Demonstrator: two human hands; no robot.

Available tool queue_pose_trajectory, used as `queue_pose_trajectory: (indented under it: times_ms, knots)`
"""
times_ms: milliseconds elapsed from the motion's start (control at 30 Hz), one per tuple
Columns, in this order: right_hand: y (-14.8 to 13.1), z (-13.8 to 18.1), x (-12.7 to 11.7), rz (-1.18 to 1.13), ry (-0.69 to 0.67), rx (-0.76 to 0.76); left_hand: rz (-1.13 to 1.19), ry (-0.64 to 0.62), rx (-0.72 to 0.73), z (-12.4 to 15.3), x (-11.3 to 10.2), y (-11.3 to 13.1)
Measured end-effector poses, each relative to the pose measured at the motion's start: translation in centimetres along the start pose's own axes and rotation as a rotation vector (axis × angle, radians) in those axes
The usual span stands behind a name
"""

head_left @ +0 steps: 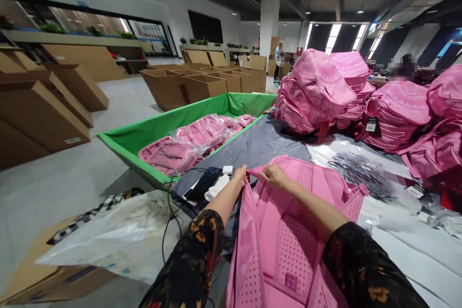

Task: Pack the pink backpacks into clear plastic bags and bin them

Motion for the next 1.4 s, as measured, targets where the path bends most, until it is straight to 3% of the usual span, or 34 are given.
queue_pose_trajectory:
  times_ms: [100, 233, 367, 467, 567, 633, 667, 767, 833, 867, 967, 1033, 1100, 1200, 1267, 1300, 1400]
  knots:
    - [0.9, -1.8, -0.6, -0.122, 0.036, 0.166, 0.044, -0.094, 0.041, 2.1, 0.6, 3.2]
    - [-1.2, -4.3, -2.2, -0.333, 0.028, 0.121, 0.091, -0.244, 0.180, 6.6, 2.0, 8.6]
    - [-1.2, -2.7, -7.5, -0.231, 0.221, 0.204, -0.024, -0.276, 0.534, 11.4, 3.4, 13.1]
    - [-0.7, 2.5, -7.7, -0.120, 0.107, 0.335, -0.099, -0.207, 0.763, 13.4, 4.9, 14.7]
    - [-3.0, 10.9, -2.8, -0.290, -0.232, 0.382, -0.093, -0.152, 0.759, 12.4, 7.3, 14.2]
    - [-7.1, 16.9, 1.2, -0.456, -0.465, 0.319, -0.165, -0.162, 0.702, 10.8, 9.7, 12.6]
    - [-9.1, 19.4, 2.4, -0.500, -0.518, 0.276, -0.229, -0.164, 0.679, 10.0, 11.0, 11.5]
    - [-12.5, 23.8, 2.8, -0.508, -0.482, 0.181, -0.415, -0.156, 0.657, 8.4, 13.7, 7.4]
    - [-10.9, 25.1, 0.2, -0.441, -0.350, 0.222, -0.518, -0.152, 0.669, 7.9, 14.5, 4.9]
    - [-8.7, 25.5, -2.2, -0.361, -0.231, 0.302, -0.590, -0.144, 0.684, 7.8, 14.6, 4.0]
    - [0.7, 28.1, -12.5, 0.064, 0.288, 0.742, -0.865, -0.045, 0.836, 8.5, 14.6, 3.9]
    - [5.7, 29.9, -17.3, 0.244, 0.469, 1.031, -0.967, -0.012, 1.023, 10.1, 15.6, 4.8]
    - [9.1, 29.8, -18.8, 0.239, 0.477, 1.183, -0.994, -0.165, 1.201, 12.2, 18.3, 4.5]
    - [10.1, 27.1, -19.5, 0.195, 0.579, 1.105, -0.951, -0.718, 1.244, 15.4, 24.3, 0.2]
    - [7.8, 25.4, -20.5, 0.226, 0.761, 0.886, -0.840, -1.050, 1.139, 17.3, 27.5, -3.4]
    - [6.0, 24.7, -20.8, 0.243, 0.834, 0.752, -0.782, -1.150, 1.091, 18.0, 28.8, -4.9]
    - [1.3, 23.9, -20.5, 0.268, 0.865, 0.466, -0.605, -1.244, 0.994, 18.8, 30.6, -7.6]
Point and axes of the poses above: each hand's wrist, its own z-axis away from the middle knuckle, its own x-axis out of the palm, y = z × x, the point moved 9 cm from there along -z, towards the middle knuckle, and after that the axes turned 1 degree about y, right-handed, at the moved point
